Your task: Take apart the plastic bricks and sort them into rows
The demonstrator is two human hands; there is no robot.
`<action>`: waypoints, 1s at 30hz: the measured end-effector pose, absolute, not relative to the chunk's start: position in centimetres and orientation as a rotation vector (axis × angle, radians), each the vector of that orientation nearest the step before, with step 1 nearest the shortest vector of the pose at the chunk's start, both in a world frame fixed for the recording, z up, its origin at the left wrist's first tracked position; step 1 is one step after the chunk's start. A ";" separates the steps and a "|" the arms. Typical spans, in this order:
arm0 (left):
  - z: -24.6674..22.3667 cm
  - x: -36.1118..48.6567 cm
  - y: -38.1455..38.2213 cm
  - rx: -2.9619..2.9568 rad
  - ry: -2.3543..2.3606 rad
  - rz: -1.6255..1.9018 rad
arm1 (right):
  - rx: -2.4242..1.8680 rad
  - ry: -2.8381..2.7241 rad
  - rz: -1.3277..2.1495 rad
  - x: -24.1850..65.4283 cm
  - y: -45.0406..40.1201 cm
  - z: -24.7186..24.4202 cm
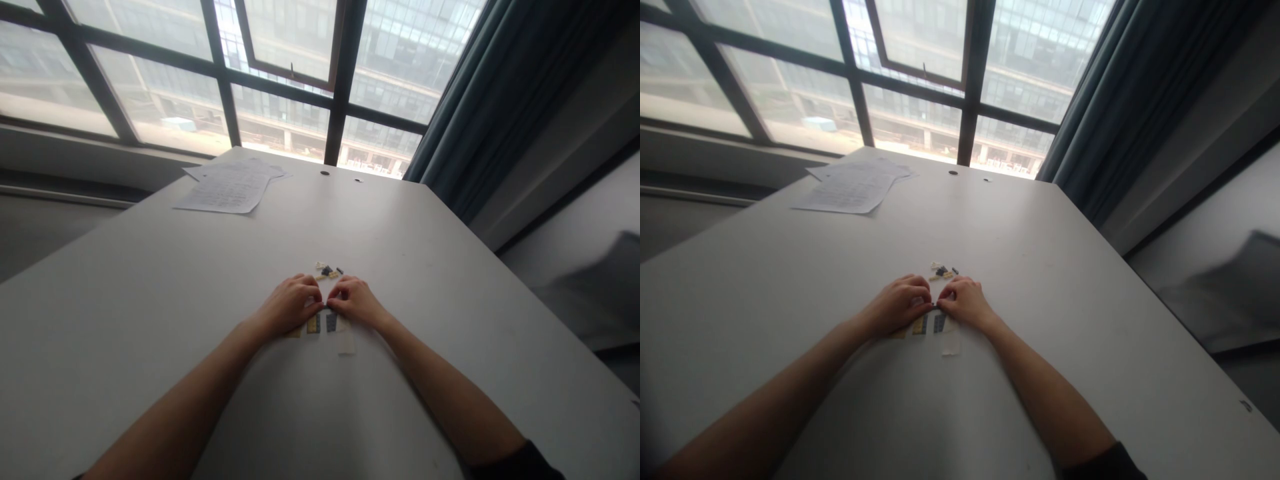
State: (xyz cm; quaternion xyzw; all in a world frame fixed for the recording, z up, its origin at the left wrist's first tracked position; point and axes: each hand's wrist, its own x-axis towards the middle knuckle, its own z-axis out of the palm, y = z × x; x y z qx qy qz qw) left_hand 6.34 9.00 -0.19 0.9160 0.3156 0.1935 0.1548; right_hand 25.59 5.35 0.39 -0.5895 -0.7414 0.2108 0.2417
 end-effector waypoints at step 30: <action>-0.8 5.5 9.9 2.770 1.106 0.491 | -1.611 -2.032 0.237 26.9 6.6 -1.7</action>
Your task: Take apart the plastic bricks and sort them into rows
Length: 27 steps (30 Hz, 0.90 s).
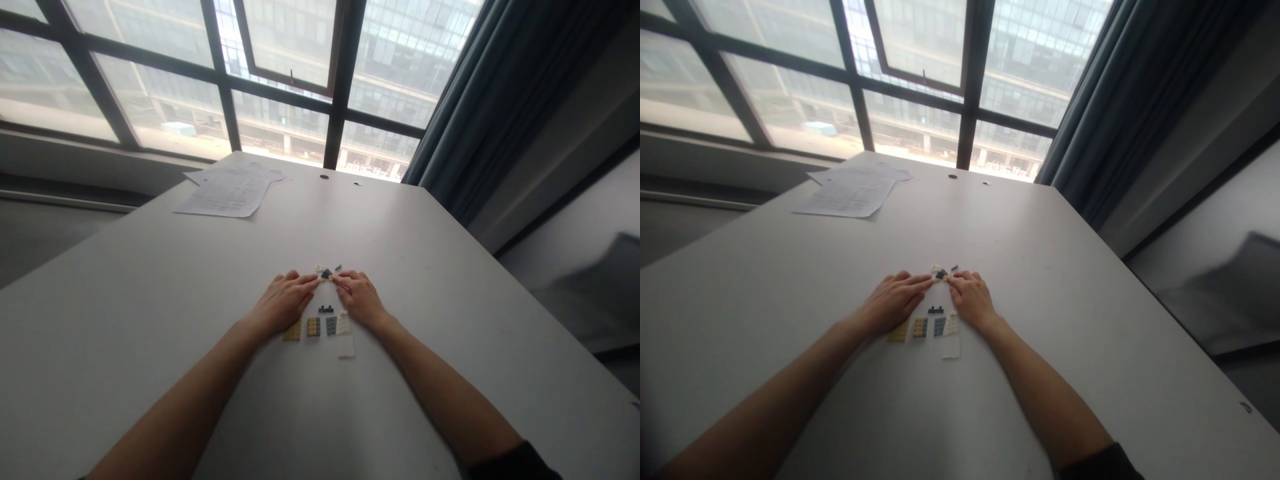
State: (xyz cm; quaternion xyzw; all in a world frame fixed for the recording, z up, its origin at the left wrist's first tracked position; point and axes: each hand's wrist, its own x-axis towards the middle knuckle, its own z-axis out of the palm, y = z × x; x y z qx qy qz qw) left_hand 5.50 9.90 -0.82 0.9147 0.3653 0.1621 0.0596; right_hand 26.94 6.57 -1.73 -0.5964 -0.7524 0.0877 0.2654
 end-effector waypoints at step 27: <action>-0.2 4.7 10.3 2.430 1.257 0.621 | -1.568 -1.927 0.279 26.8 6.0 -1.8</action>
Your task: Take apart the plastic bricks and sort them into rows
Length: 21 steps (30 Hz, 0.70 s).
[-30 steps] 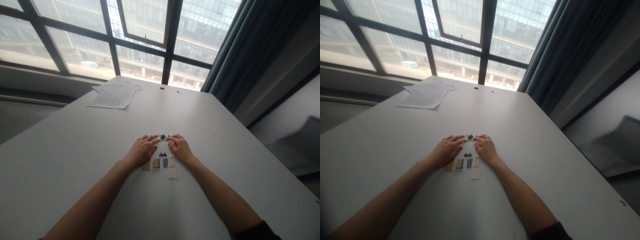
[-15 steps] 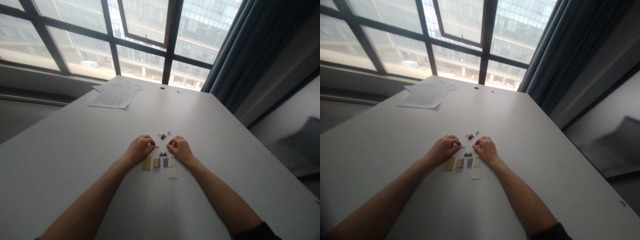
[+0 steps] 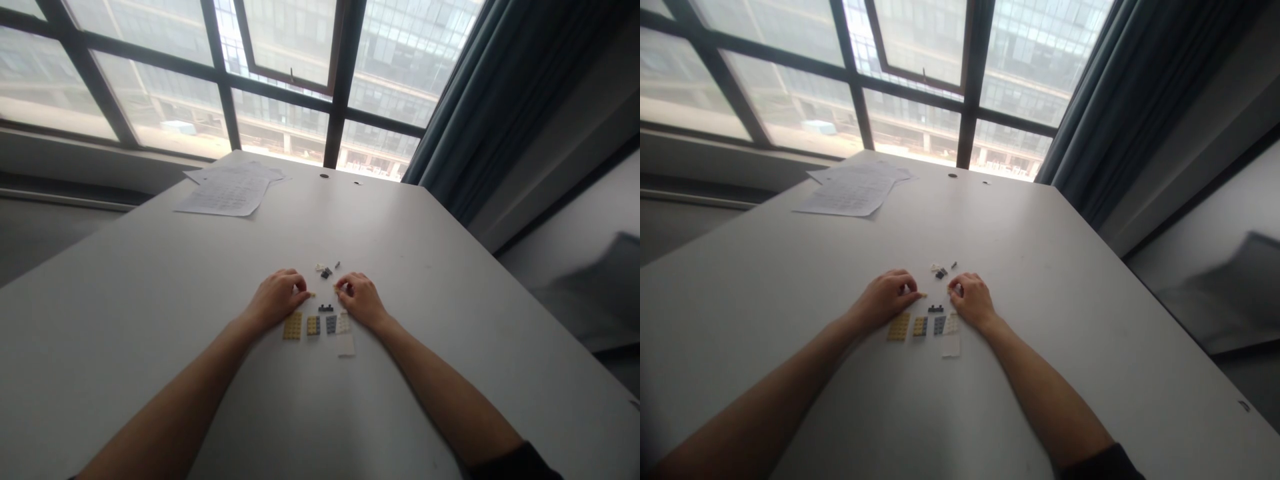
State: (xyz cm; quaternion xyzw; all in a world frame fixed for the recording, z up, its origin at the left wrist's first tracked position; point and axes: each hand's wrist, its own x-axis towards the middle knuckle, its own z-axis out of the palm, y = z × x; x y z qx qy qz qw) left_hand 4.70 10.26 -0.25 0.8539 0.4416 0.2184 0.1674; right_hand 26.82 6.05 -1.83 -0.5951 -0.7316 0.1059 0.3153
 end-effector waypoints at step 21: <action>-0.3 4.5 10.4 2.449 1.221 0.612 | -1.579 -1.902 0.300 27.0 6.1 -2.1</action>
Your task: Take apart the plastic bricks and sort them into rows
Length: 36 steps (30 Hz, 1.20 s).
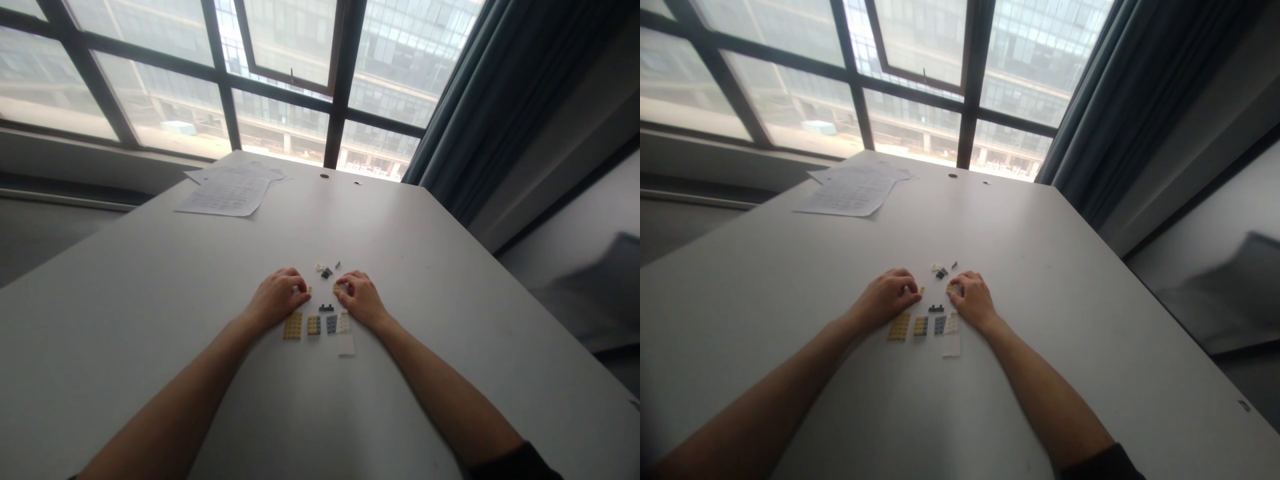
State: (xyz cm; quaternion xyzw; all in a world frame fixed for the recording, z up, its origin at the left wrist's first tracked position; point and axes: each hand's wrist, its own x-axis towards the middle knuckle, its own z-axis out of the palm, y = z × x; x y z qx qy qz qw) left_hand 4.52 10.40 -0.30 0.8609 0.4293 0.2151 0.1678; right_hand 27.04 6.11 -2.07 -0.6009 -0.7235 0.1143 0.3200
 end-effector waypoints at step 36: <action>0.8 4.1 10.8 1.690 0.934 0.677 | -1.564 -1.923 0.315 27.0 6.0 -1.9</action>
